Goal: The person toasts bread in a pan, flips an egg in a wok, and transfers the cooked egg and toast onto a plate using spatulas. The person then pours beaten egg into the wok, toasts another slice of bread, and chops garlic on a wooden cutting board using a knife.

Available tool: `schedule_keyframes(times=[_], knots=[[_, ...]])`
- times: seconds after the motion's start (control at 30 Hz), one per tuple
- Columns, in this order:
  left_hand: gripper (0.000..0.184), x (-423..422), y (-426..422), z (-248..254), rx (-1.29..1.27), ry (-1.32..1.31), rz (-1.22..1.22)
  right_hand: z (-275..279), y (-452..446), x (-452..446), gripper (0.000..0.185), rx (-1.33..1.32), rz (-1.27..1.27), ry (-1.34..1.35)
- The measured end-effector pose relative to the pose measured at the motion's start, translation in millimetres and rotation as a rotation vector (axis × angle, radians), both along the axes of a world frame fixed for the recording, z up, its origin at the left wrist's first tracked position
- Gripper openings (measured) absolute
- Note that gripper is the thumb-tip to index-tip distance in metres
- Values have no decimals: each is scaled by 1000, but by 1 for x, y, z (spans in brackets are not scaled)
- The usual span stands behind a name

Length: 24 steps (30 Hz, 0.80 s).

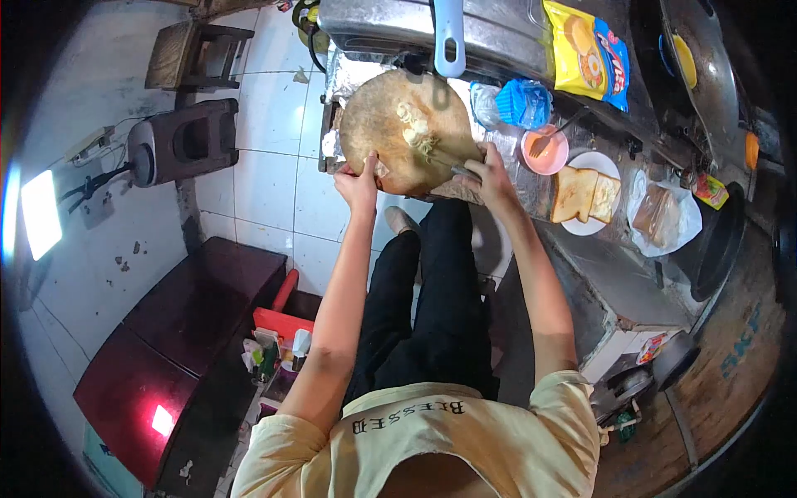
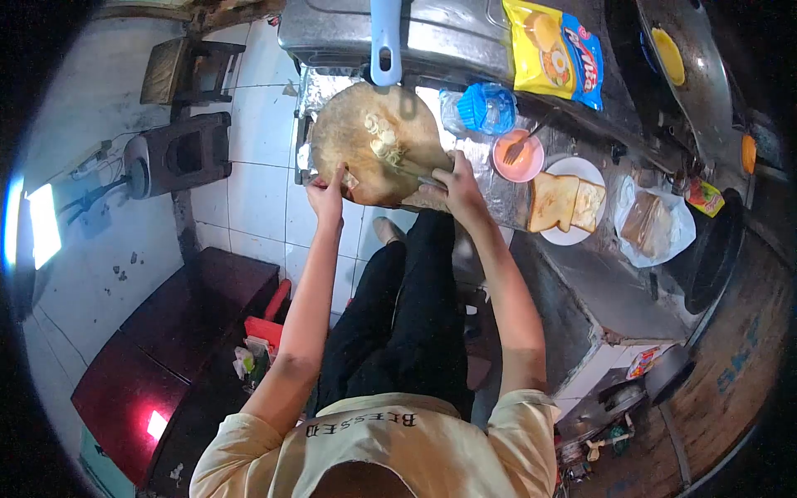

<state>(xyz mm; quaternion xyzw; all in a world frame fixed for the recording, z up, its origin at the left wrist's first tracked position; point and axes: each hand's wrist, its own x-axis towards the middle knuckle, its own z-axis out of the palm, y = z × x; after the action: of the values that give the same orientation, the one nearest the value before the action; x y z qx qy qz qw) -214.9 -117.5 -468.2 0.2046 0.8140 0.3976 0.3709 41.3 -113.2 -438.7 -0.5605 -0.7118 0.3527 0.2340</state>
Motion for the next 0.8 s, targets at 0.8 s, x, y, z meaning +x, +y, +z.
schedule_keyframes(times=[0.8], knots=[[35,-10,-14,266,246,-619,26,323,-27,6,26,-51,297,-347]])
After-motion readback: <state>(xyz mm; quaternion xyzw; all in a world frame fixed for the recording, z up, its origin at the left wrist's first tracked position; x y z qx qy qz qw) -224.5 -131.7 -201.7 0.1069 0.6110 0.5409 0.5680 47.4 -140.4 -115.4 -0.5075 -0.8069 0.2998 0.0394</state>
